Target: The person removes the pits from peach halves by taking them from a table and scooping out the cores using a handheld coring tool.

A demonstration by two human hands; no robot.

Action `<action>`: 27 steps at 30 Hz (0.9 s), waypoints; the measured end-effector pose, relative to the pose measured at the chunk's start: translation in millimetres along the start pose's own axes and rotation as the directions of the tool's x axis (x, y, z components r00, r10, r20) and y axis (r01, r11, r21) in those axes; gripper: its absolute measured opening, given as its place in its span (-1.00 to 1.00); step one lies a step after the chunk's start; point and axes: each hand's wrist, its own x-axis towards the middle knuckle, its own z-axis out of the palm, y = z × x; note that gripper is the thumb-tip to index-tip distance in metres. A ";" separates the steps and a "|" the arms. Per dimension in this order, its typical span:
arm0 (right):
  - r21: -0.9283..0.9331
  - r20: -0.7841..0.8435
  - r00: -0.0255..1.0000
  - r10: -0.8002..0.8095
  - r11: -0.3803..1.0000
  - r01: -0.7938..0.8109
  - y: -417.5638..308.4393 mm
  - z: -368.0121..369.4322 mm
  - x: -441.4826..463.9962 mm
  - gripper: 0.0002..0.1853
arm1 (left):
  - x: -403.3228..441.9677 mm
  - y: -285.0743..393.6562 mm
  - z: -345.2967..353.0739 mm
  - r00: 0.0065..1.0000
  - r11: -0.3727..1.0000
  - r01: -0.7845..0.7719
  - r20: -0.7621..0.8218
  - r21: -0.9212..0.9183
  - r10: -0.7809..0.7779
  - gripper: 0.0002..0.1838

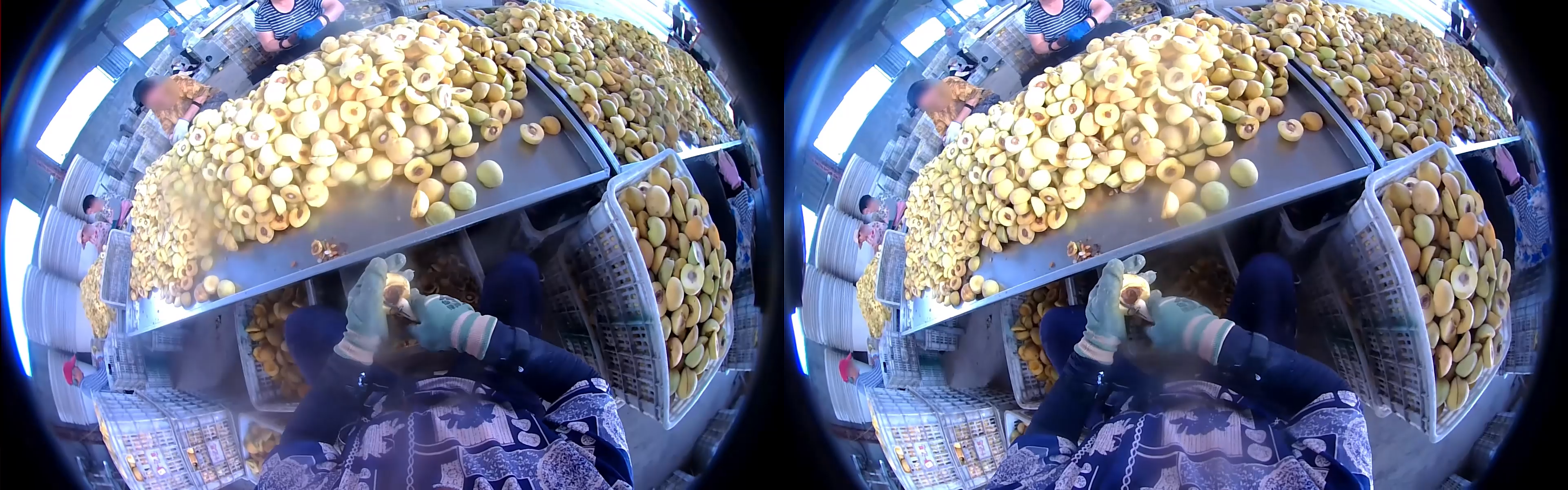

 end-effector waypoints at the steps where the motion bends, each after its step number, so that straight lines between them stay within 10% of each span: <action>1: -0.046 -0.004 1.000 -0.016 0.999 0.015 0.9 0.1 0.5 -0.60 | 2.2 -2.8 -1.8 1.000 1.000 -0.011 -0.008 0.008 0.011 -0.44; 11: -0.112 -0.148 0.988 -0.041 0.993 0.024 11.3 7.3 8.2 -0.67 | 15.6 13.2 -37.9 0.965 0.990 -0.134 -0.221 0.044 0.140 -0.69; 15: 0.038 -0.135 0.989 -0.052 0.998 0.057 21.5 6.5 14.9 -0.69 | 11.6 55.9 -109.0 0.850 0.911 -0.252 -0.375 0.326 0.369 -0.67; 16: 0.322 -0.049 0.997 0.067 0.945 -0.048 27.6 7.2 20.3 -0.72 | 12.3 61.7 -142.3 0.842 0.899 -0.220 -0.391 0.379 0.371 -0.64; 19: 0.903 0.305 0.943 0.134 0.273 -0.331 53.5 15.8 42.6 -0.86 | 5.9 82.4 -197.0 0.799 0.219 0.157 -0.254 0.963 0.545 -0.60; 22: 0.915 0.355 0.928 0.109 0.163 -0.369 62.6 34.2 62.4 -0.83 | 17.6 95.0 -160.5 0.869 -0.205 0.087 0.027 0.975 0.494 -0.68; 26: 0.945 0.302 0.948 0.101 0.097 -0.311 52.6 29.1 54.0 -0.91 | 86.1 50.1 -90.2 0.845 0.122 -0.438 0.361 0.891 0.394 -0.68; 27: 0.948 0.300 0.948 0.103 0.082 -0.309 50.8 21.2 47.2 -0.91 | 97.1 39.6 -52.1 0.953 0.415 -0.206 0.085 0.886 0.291 -0.54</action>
